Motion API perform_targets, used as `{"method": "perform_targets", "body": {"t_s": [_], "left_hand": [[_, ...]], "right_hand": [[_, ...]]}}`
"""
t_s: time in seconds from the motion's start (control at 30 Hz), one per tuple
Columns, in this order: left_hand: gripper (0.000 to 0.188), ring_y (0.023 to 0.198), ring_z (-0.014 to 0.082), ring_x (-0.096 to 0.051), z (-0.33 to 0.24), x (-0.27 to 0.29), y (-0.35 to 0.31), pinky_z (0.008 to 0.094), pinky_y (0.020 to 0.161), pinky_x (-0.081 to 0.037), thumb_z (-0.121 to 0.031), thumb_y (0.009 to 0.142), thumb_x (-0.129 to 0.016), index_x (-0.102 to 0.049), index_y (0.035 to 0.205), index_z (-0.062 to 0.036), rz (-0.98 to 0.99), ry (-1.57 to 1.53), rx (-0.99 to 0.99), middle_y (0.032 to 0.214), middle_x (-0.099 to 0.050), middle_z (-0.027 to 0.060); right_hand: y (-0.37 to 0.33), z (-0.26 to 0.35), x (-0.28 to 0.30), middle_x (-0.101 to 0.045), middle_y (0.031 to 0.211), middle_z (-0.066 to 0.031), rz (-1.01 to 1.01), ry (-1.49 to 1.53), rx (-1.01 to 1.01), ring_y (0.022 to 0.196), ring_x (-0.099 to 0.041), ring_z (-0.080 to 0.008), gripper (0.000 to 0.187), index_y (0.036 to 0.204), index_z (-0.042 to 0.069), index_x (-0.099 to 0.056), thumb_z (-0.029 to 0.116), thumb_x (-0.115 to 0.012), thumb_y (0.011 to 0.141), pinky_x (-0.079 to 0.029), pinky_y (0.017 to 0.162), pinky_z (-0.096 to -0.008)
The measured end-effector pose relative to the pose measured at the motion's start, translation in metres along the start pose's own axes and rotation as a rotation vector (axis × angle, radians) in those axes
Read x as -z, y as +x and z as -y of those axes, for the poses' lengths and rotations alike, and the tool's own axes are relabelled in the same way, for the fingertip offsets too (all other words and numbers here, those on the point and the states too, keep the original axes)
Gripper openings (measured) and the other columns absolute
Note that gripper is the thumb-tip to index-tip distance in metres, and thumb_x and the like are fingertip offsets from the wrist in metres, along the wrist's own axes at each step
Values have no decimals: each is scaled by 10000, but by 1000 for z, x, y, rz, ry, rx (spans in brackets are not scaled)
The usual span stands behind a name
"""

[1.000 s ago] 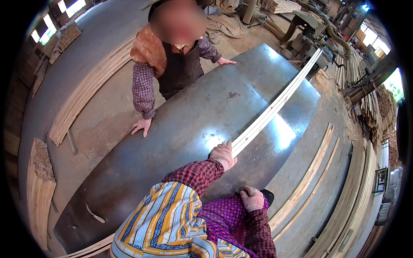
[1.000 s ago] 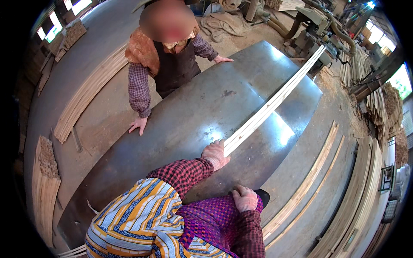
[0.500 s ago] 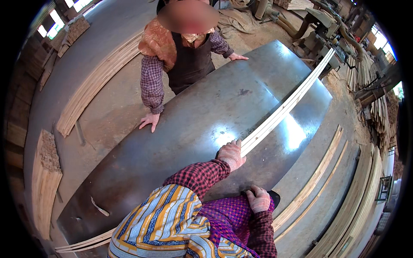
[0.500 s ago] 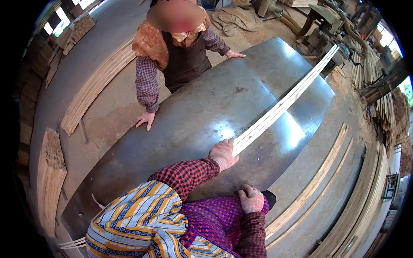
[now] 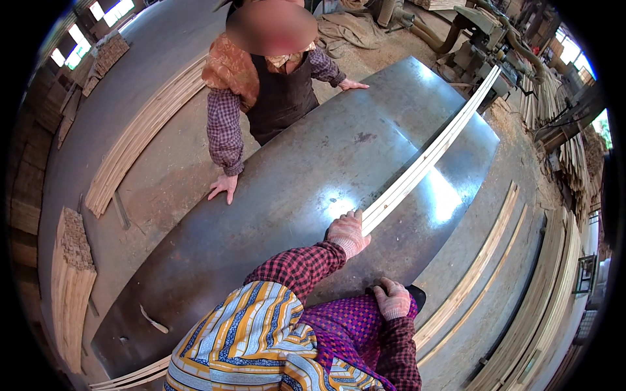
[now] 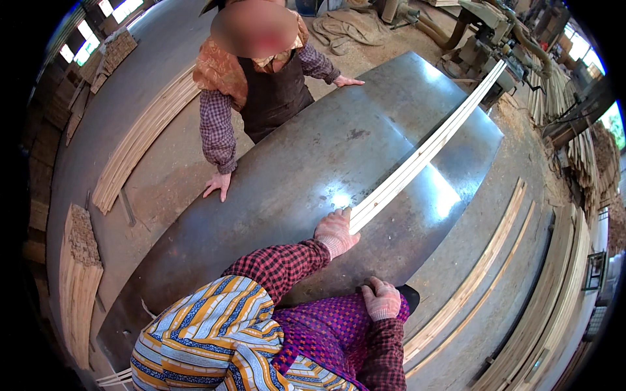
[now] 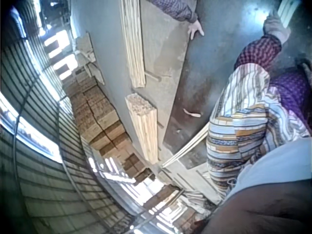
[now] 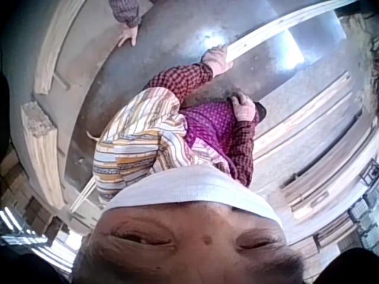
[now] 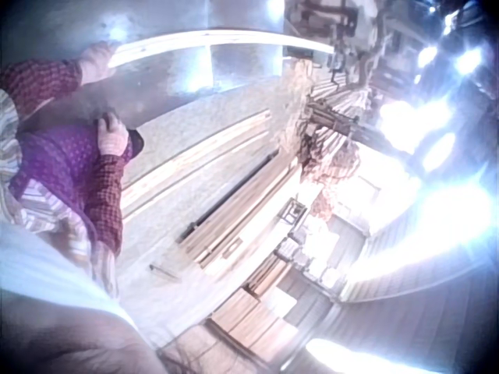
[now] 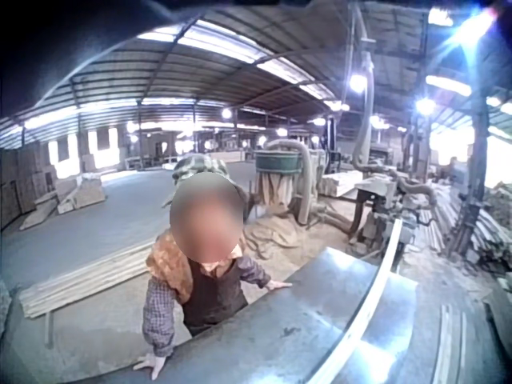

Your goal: The person feeds wood slats into a planning machine and then collects the finished slats from a metal table by hand.

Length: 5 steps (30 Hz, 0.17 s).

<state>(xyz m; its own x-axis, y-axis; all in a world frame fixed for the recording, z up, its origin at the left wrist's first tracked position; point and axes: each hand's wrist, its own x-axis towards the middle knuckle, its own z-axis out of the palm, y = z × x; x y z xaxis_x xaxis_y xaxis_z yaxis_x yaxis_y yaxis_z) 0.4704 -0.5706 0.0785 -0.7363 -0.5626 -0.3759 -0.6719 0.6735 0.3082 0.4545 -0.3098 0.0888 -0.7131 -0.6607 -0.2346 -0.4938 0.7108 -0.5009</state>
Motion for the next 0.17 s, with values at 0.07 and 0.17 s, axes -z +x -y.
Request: {"method": "perform_targets", "body": {"t_s": [0.07, 0.17], "left_hand": [[775, 1219, 319, -665, 0, 1, -1, 445, 1027, -542, -515, 886, -751, -508, 1490, -93, 7, -7, 3, 1351, -623, 151], [781, 1219, 319, -665, -1, 1, 0, 446, 1029, -540, -516, 887, -750, -502, 1496, -94, 4, -17, 1, 1353, -623, 151]], "right_hand": [[-1, -1, -1, -778, 1118, -147, -8, -6, 0, 1110, -707, -371, 363, 1189, 139, -791, 355, -787, 898, -559, 981, -464], [0, -2, 0, -778, 1122, -153, 5, 4, 5, 1114, -707, -371, 373, 1198, 135, -791, 358, -789, 900, -559, 985, -463]]}}
